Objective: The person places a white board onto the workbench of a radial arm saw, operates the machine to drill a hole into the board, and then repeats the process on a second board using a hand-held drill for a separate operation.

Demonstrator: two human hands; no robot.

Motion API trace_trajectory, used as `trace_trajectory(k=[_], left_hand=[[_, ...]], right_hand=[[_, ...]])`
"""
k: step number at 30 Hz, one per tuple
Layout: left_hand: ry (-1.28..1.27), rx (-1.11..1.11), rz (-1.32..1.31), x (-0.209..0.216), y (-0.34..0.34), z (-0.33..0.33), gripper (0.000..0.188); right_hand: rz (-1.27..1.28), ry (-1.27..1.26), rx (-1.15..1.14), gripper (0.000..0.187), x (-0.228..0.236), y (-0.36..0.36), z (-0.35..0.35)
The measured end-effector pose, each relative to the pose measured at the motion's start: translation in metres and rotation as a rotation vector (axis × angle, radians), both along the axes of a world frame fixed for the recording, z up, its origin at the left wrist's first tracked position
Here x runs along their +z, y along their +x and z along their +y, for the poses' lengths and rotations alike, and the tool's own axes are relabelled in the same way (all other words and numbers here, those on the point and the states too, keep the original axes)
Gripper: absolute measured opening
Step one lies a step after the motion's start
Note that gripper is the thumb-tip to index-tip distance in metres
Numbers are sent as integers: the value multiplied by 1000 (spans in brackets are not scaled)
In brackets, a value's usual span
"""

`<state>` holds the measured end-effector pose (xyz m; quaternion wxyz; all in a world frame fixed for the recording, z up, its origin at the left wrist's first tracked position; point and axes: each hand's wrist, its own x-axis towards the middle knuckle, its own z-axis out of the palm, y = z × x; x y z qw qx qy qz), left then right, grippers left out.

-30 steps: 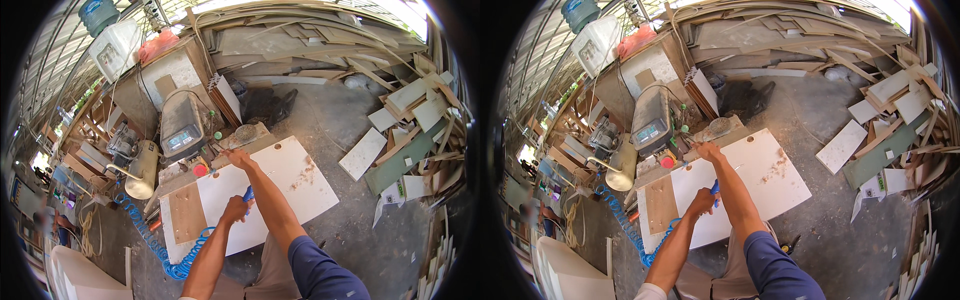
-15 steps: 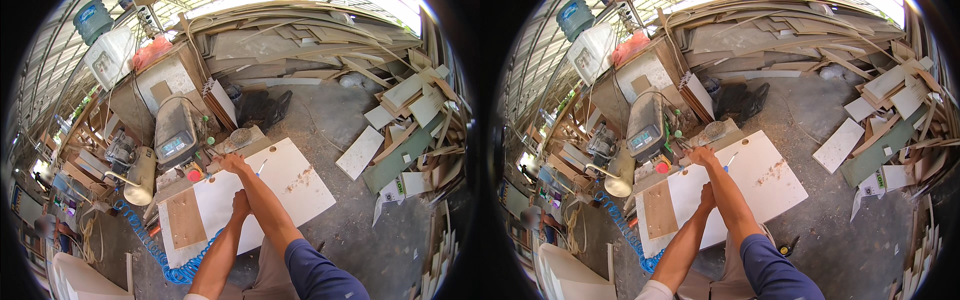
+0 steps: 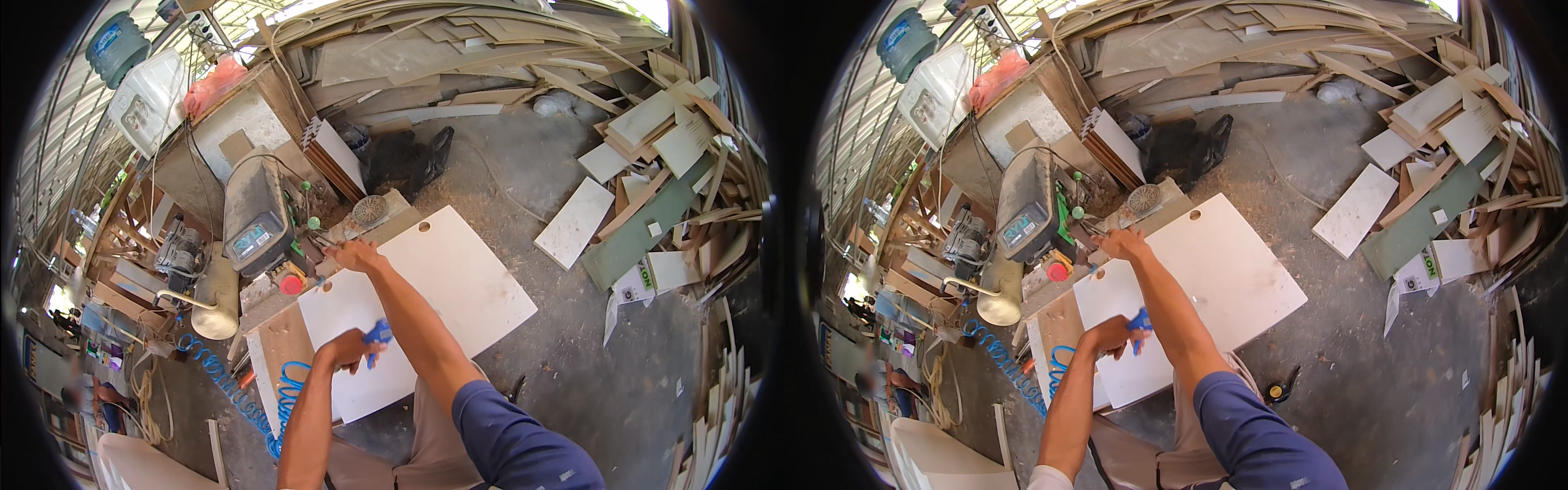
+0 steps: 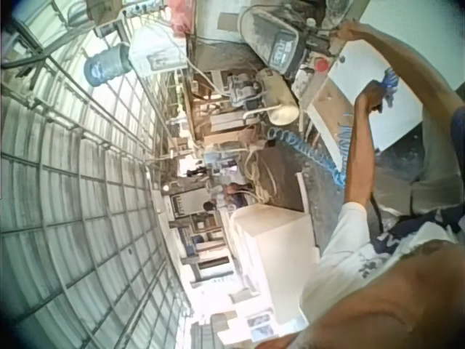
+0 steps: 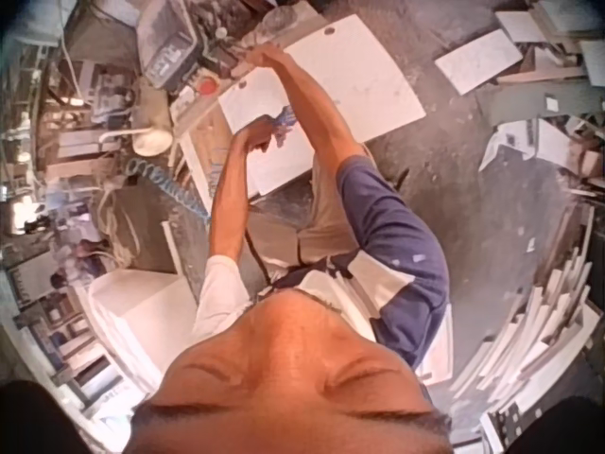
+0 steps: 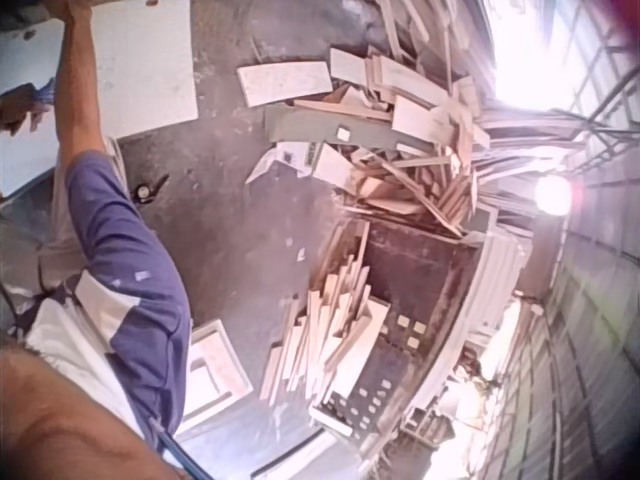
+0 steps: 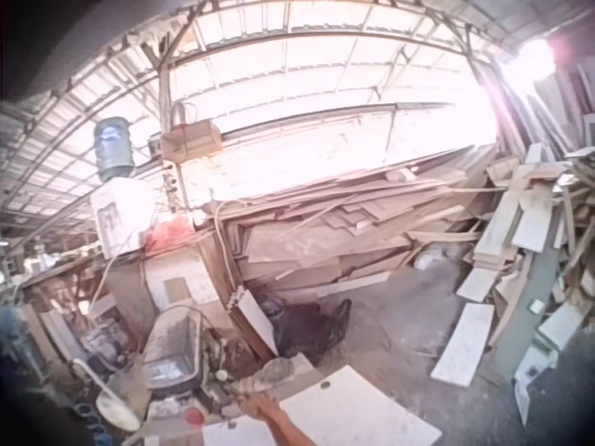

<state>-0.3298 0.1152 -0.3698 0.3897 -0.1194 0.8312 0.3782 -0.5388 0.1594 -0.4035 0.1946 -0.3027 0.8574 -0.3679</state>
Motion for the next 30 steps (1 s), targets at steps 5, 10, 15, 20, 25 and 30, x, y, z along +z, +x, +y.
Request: trace_trajectory(k=[5,10,15,20,25,30], left_hand=[[56,-97,-106,-4,34,-14,45],[-216,420,244,-23,59,-23,51],[-826,741,264,-49,107,-106,48],[-556,807,261,-26,112,-121,47],[-477,705,275,-8,120,-127,47],[-575,726,220,-7,158,-143,50]], right_hand=[[96,69,10,50,-8,2,-21],[111,-45,31,77,-41,-27,-6],[-61,-76,-25,76,5,14,-2],[-106,-40,-70,75,15,8,9],[-110,-64,-68,70,11,10,2],[-96,-52,-86,68,13,4,13]])
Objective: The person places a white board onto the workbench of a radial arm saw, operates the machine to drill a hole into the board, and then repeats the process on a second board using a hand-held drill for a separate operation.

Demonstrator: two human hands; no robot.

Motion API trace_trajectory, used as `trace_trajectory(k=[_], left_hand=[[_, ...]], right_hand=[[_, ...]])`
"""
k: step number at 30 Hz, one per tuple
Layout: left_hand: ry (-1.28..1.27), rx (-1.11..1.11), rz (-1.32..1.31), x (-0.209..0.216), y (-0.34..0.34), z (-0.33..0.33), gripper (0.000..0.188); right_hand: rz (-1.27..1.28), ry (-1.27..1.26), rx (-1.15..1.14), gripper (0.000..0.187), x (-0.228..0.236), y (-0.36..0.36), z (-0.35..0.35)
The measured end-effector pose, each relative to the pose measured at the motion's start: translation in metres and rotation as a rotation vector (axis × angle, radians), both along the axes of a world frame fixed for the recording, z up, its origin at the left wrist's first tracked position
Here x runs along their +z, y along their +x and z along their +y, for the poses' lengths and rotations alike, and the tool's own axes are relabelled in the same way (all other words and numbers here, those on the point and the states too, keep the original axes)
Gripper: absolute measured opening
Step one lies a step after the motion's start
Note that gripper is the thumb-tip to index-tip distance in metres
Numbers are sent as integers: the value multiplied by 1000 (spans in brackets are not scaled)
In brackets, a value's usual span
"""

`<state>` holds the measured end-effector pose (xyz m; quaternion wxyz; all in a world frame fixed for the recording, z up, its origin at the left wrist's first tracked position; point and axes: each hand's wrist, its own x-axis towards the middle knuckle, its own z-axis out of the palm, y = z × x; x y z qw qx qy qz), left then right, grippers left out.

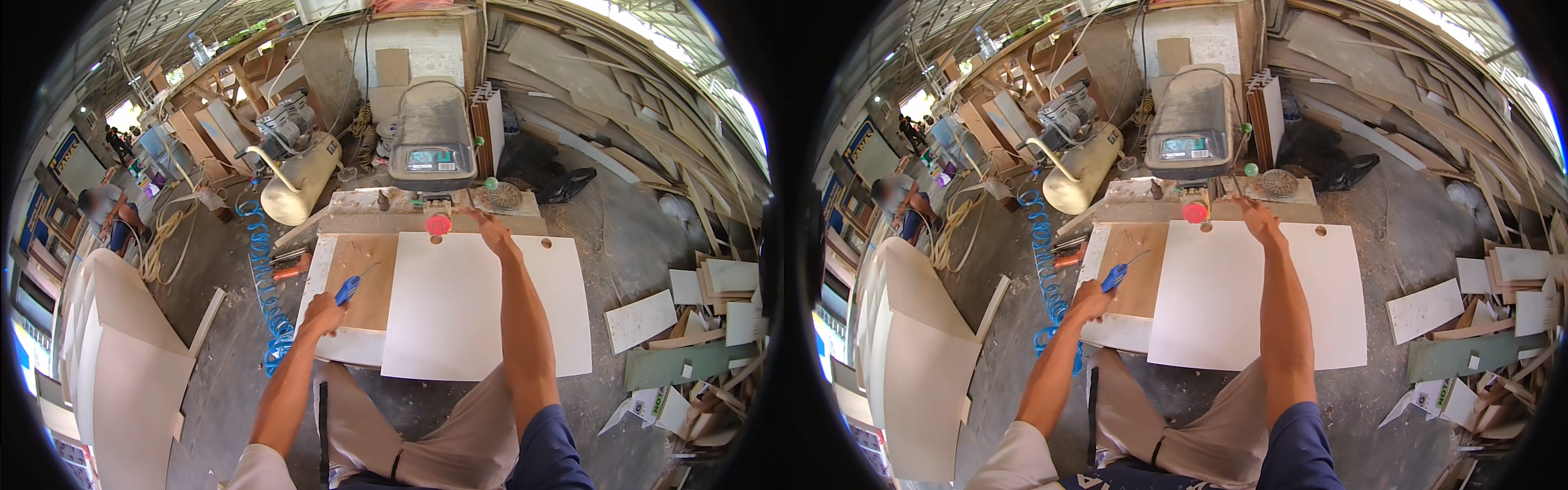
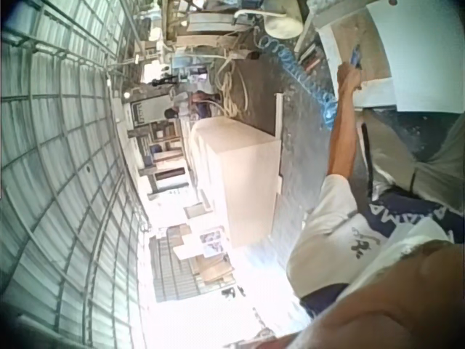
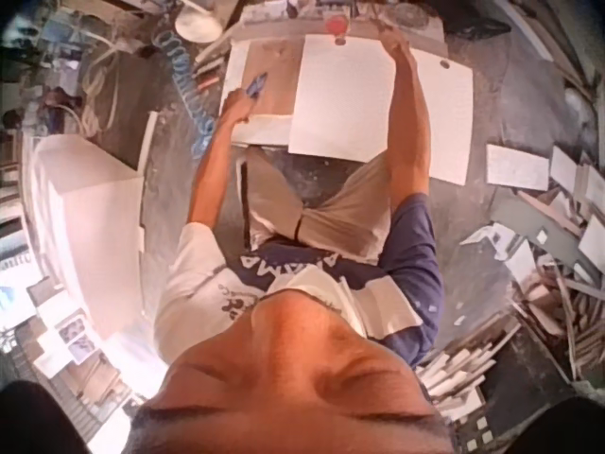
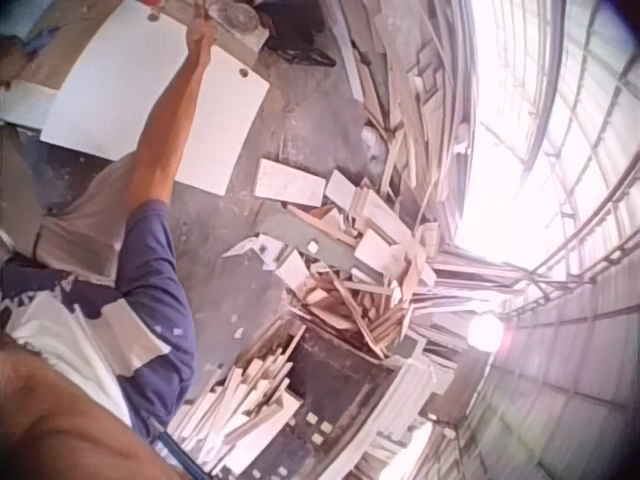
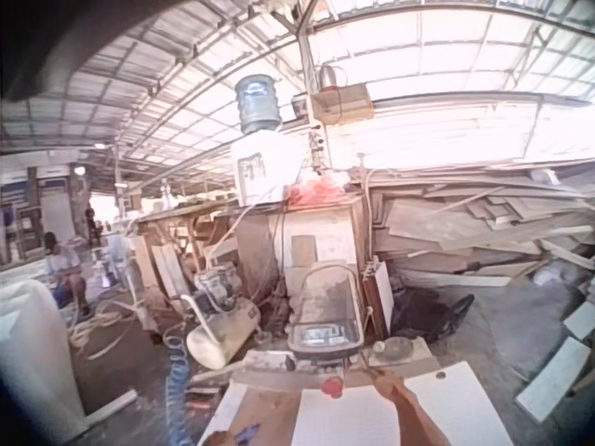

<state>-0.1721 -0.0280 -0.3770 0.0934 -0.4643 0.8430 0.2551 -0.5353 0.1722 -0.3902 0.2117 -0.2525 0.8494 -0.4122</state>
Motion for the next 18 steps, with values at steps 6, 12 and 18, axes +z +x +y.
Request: trace_trajectory(k=[6,12,18], left_hand=[[-427,268,98,-50,106,-70,46],[202,-7,23,2,133,-20,42],[193,247,413,-6,137,-28,40]], right_hand=[[-3,-7,7,70,8,17,-12],[-31,-34,-18,73,10,16,-2],[-15,-38,-21,74,-1,9,-7]])
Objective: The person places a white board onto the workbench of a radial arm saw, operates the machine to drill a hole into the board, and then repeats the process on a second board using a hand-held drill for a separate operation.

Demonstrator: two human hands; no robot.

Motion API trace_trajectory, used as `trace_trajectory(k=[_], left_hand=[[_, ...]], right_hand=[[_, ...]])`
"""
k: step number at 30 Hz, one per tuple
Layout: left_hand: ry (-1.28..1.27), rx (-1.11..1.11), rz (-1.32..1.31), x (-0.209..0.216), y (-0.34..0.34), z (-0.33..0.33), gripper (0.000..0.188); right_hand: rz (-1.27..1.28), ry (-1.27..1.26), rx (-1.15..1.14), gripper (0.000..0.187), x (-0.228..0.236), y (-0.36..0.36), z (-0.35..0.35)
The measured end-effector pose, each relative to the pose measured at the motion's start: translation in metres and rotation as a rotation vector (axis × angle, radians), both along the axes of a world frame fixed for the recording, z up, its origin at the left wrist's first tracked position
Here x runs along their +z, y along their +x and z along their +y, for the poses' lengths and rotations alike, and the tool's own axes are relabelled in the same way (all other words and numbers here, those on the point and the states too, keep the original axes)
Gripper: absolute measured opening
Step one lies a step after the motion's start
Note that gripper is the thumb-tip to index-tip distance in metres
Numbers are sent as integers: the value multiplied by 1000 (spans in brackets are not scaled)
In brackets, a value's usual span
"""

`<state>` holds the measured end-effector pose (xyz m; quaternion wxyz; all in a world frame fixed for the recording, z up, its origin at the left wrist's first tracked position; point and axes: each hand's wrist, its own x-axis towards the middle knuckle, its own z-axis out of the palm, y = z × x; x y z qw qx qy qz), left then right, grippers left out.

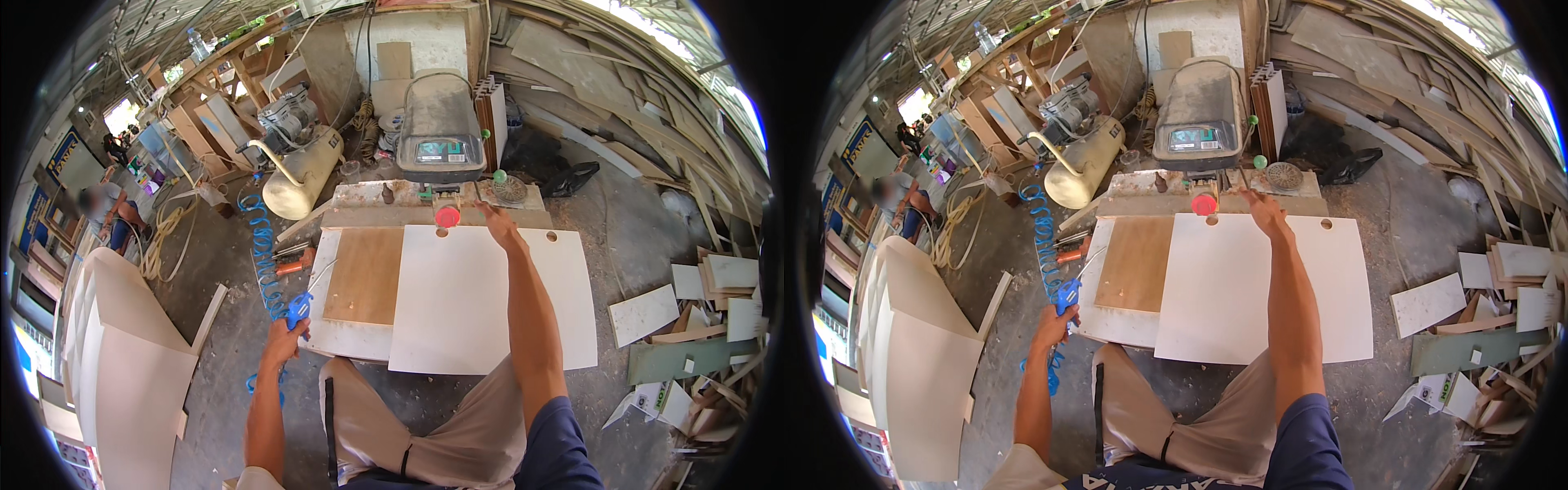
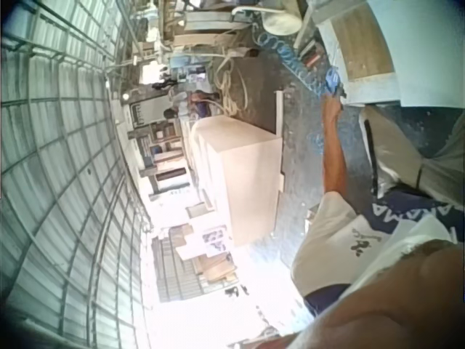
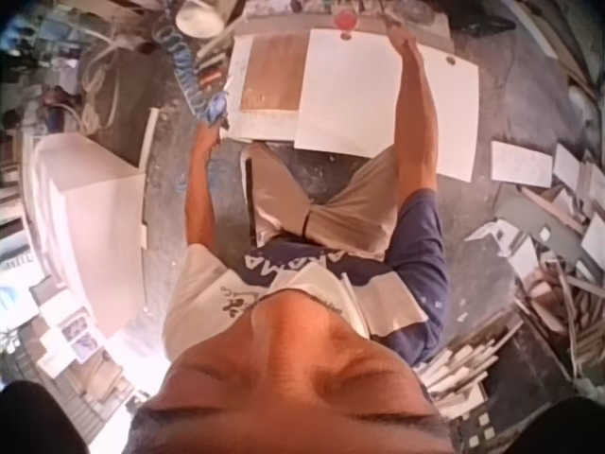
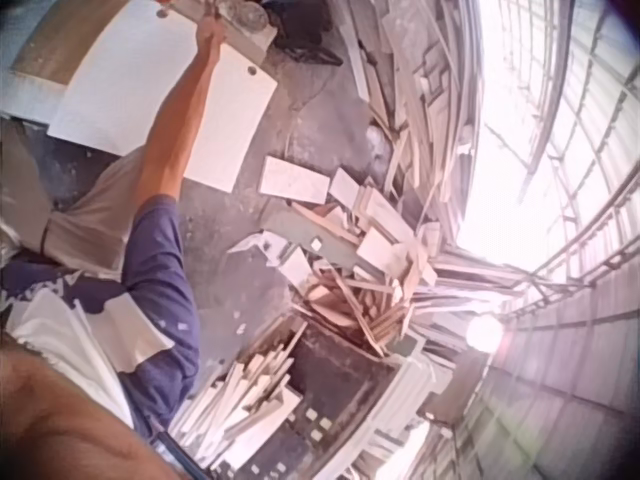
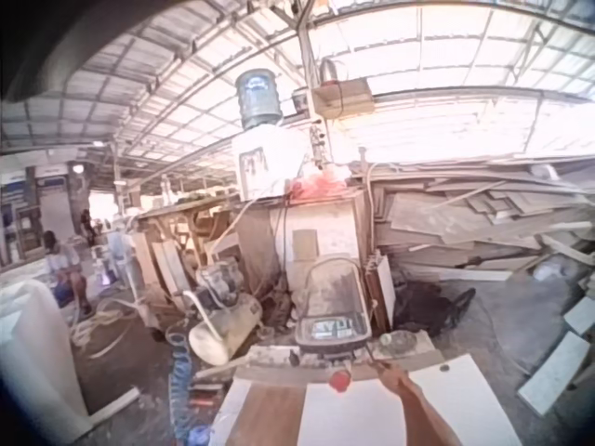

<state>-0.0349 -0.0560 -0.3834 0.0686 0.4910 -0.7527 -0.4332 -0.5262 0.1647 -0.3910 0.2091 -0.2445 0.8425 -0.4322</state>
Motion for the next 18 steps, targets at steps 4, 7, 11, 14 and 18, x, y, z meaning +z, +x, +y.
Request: trace_trajectory(k=[4,7,11,14,18], left_hand=[[-82,-416,-163,18,-49,15,39],[-157,-295,-201,8,-88,28,42],[-108,-390,-243,26,-133,68,42],[-498,-389,-242,3,-150,76,38],[-522,-378,-257,-3,-159,75,41]], right_hand=[[29,3,-44,70,2,5,0],[32,18,-43,69,4,2,0],[-9,59,-62,80,15,15,3],[-13,39,-45,83,4,2,1],[3,-25,-18,73,-10,-7,-5]])
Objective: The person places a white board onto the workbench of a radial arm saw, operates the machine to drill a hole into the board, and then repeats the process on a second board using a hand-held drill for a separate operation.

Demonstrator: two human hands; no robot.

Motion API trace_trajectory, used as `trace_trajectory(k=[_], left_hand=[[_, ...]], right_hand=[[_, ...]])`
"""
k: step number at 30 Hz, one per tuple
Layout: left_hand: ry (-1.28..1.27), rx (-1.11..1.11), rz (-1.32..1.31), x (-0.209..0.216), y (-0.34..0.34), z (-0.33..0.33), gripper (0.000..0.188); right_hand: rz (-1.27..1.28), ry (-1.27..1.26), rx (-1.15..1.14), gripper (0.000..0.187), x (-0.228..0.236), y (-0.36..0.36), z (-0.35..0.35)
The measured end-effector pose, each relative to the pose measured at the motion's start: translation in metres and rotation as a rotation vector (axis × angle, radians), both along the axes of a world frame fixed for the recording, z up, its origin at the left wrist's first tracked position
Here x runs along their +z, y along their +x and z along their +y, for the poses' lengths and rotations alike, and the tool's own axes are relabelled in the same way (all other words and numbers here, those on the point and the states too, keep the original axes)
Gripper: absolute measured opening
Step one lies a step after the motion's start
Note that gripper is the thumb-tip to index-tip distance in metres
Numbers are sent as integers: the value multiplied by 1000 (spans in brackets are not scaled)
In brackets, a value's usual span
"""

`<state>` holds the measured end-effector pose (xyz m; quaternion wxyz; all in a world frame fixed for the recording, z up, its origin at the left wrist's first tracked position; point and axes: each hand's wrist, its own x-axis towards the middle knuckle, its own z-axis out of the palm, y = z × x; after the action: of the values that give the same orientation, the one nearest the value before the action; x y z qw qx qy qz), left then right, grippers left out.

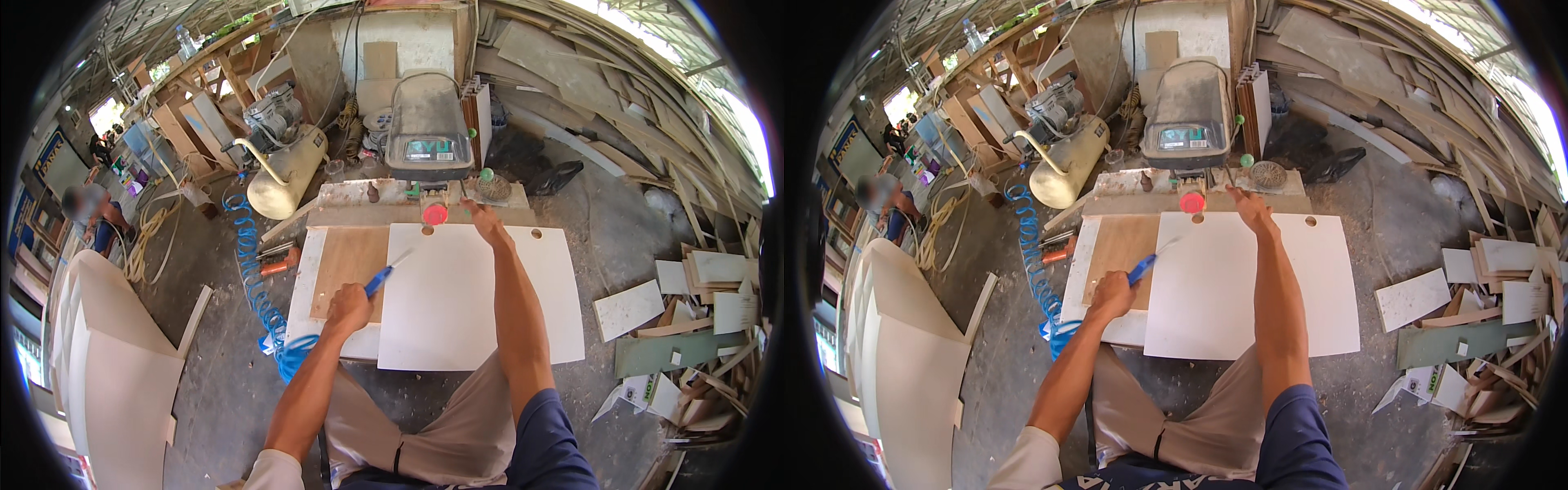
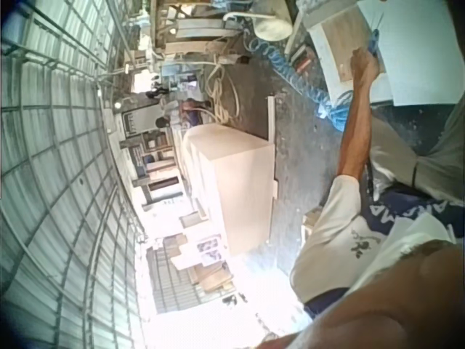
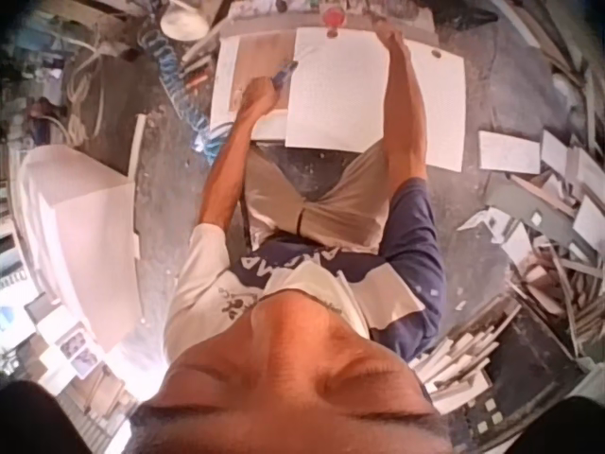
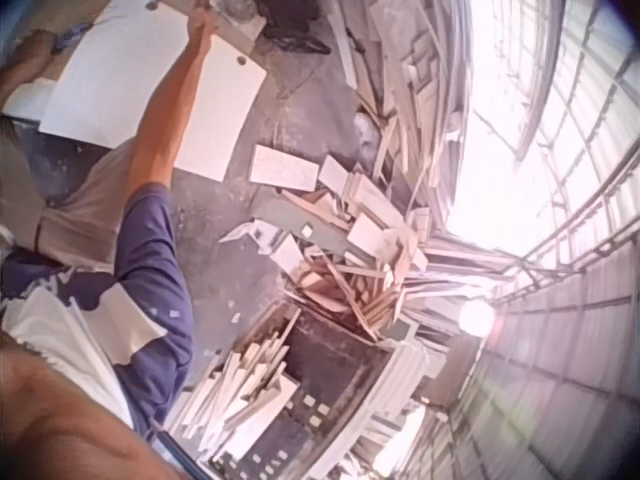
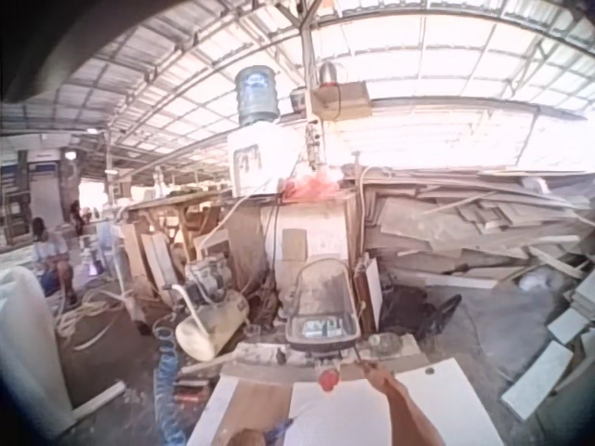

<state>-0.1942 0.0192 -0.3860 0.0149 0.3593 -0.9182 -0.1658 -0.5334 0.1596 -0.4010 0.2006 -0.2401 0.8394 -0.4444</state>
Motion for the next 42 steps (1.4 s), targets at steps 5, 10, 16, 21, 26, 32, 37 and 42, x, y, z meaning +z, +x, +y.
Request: trace_trajectory(k=[5,10,16,21,26,32,37,42], left_hand=[[365,-315,-223,23,26,1,42],[432,-207,-375,52,109,-30,34],[484,-242,-646,71,168,-55,25],[441,-100,-356,55,228,-91,21],[592,176,-168,42,235,-78,23],[667,470,-20,-50,366,-92,30],[237,729,112,-166,422,-65,42],[92,371,-214,-236,445,-48,73]], right_hand=[[17,18,38,72,-14,-10,7],[57,25,73,72,-21,-17,10],[20,79,-19,70,16,5,9],[-35,54,-12,72,32,28,-2],[35,-21,-6,72,5,-2,10],[33,14,-5,72,-7,-5,4],[71,-194,60,74,-46,-39,1],[-252,-260,-7,86,-36,-44,-11]])
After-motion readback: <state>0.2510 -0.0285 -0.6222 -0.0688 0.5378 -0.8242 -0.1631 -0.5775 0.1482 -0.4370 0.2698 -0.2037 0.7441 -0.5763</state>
